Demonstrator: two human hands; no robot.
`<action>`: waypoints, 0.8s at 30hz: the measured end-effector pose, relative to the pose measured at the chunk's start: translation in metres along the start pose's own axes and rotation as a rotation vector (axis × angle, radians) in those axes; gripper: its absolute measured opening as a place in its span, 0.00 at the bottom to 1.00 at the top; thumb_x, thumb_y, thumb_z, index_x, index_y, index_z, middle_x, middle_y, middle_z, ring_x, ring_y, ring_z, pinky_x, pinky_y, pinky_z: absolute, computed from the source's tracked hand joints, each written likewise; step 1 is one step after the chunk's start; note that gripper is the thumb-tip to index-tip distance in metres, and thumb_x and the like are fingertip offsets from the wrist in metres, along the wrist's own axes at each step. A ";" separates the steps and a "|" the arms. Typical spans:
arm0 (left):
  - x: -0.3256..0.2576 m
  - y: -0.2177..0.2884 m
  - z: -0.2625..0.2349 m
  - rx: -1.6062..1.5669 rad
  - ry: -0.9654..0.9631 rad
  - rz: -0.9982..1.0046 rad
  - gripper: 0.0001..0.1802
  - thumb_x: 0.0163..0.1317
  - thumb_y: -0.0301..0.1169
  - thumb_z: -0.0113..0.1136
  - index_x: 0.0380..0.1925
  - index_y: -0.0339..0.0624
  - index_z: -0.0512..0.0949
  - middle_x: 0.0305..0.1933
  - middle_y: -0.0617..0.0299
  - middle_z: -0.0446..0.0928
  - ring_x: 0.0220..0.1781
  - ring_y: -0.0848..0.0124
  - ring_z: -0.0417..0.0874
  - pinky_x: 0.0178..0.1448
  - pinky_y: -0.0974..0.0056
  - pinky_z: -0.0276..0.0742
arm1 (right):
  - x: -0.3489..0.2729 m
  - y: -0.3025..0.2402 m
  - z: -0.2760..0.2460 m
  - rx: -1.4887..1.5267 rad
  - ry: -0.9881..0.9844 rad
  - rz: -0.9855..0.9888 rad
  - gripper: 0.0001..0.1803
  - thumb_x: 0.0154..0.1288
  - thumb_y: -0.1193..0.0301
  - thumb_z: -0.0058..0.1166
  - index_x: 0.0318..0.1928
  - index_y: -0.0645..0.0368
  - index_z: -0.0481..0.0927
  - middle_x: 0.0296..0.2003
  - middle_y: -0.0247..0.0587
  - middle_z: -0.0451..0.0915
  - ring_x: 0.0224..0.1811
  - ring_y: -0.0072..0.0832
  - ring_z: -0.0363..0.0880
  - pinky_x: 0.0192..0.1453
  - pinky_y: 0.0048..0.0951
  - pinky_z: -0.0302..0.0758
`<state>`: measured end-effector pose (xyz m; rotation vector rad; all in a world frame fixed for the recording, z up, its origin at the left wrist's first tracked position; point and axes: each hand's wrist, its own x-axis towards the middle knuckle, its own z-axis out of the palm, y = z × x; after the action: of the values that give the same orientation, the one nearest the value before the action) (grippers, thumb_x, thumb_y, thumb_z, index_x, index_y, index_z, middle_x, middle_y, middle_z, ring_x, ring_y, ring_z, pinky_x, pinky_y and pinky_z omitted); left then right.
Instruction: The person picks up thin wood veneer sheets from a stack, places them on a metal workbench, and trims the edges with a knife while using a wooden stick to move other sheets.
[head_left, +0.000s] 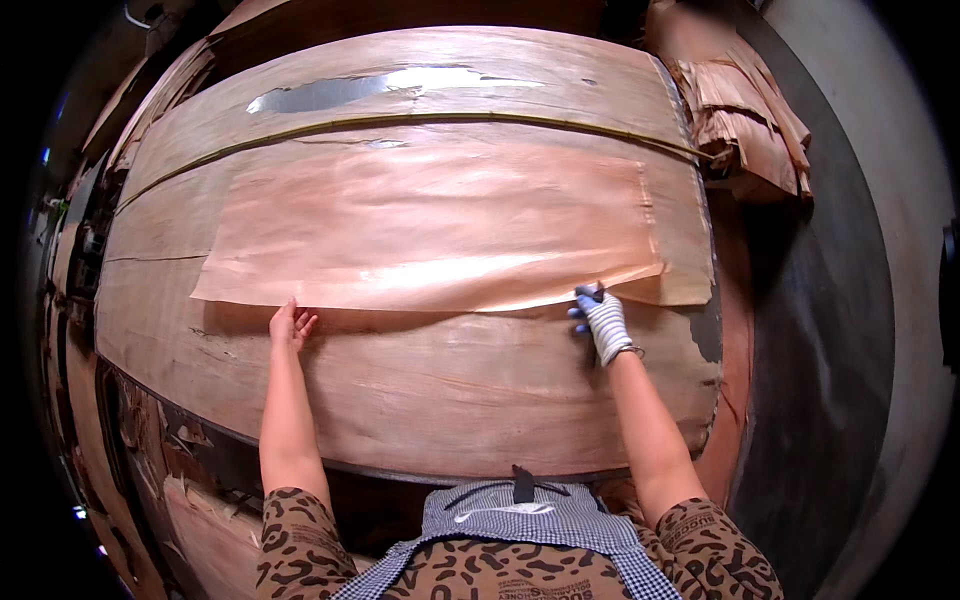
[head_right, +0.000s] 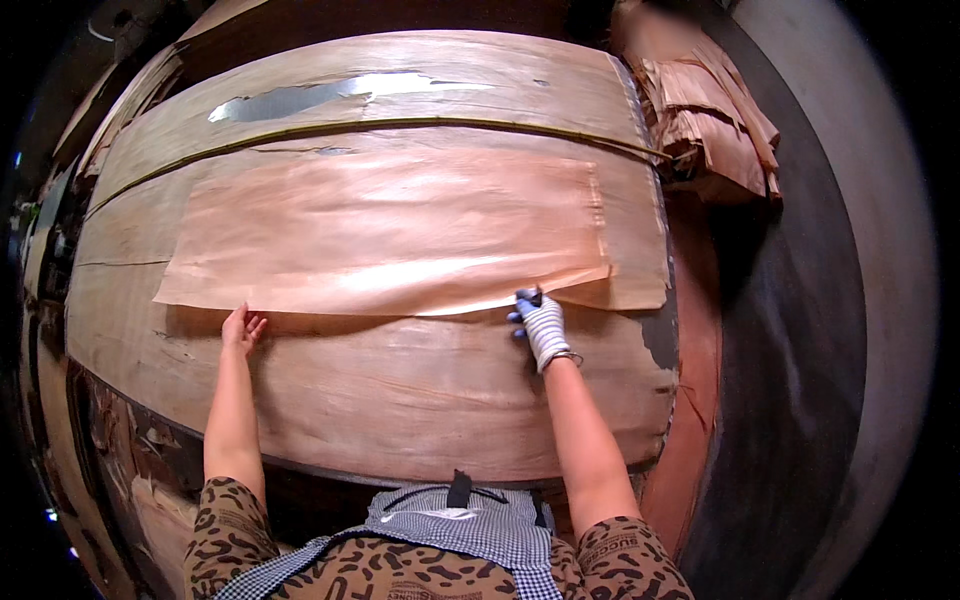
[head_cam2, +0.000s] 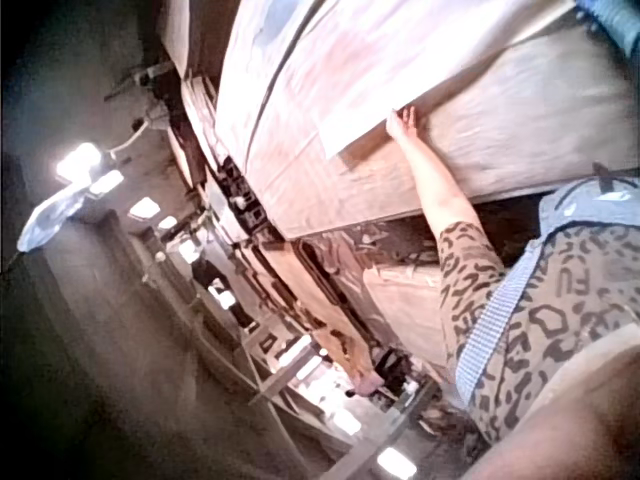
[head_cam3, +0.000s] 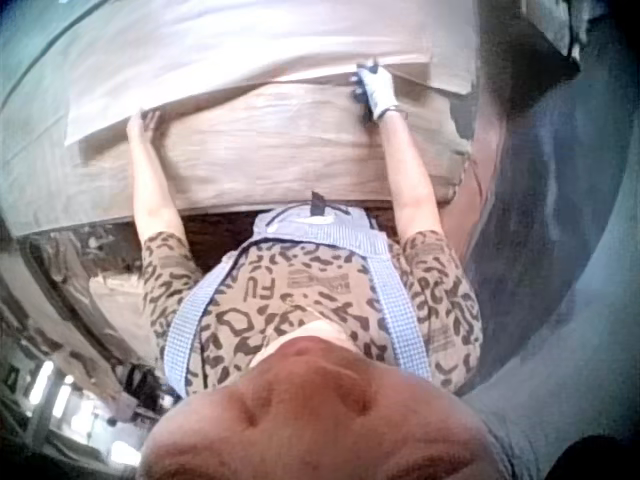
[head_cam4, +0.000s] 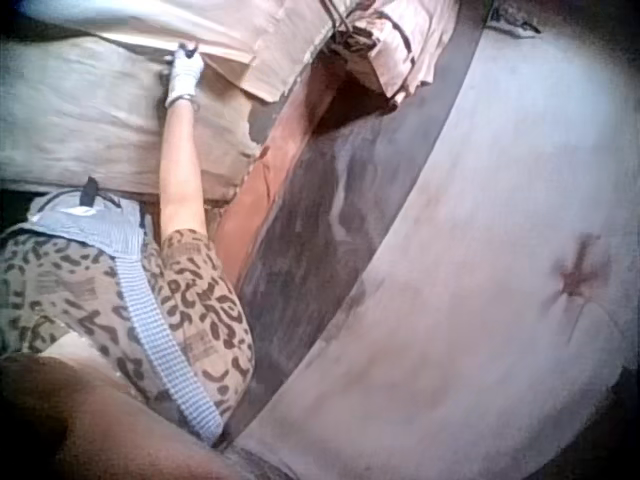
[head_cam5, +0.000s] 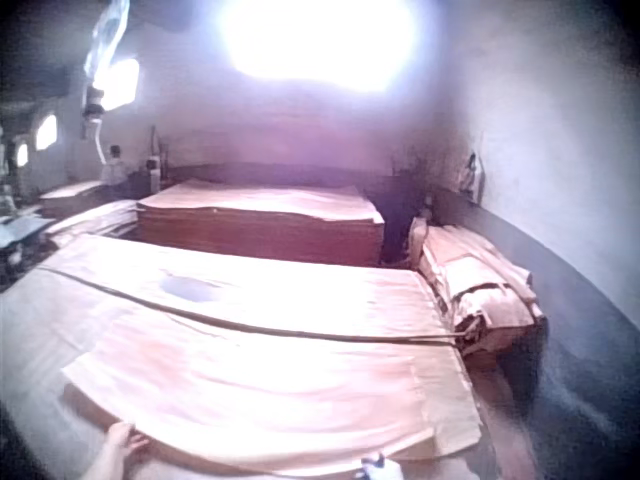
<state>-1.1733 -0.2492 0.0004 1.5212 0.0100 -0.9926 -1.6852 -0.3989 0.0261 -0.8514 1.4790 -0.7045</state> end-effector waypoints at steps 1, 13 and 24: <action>0.005 0.008 0.000 -0.020 0.008 -0.055 0.11 0.60 0.39 0.50 0.35 0.44 0.70 0.35 0.59 0.76 0.37 0.66 0.79 0.34 0.60 0.80 | 0.004 -0.004 0.009 -0.013 -0.039 0.017 0.12 0.59 0.70 0.50 0.44 0.58 0.75 0.31 0.33 0.77 0.23 0.21 0.76 0.16 0.22 0.70; 0.059 0.044 -0.023 0.020 0.119 0.059 0.08 0.61 0.33 0.48 0.35 0.41 0.69 0.31 0.61 0.74 0.32 0.68 0.79 0.31 0.63 0.81 | -0.003 -0.005 0.097 0.032 -0.010 -0.008 0.11 0.57 0.70 0.51 0.41 0.57 0.76 0.29 0.32 0.77 0.21 0.21 0.76 0.14 0.19 0.68; 0.029 0.048 -0.010 0.442 -0.353 -0.315 0.23 0.61 0.49 0.46 0.29 0.37 0.72 0.23 0.59 0.75 0.20 0.73 0.76 0.19 0.71 0.73 | 0.000 -0.026 0.064 -0.158 0.241 0.071 0.07 0.60 0.69 0.46 0.39 0.54 0.72 0.19 0.32 0.71 0.13 0.19 0.68 0.11 0.23 0.63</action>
<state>-1.1233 -0.2681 0.0214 1.7525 -0.2403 -1.5859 -1.6193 -0.4096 0.0423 -0.8512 1.7912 -0.6614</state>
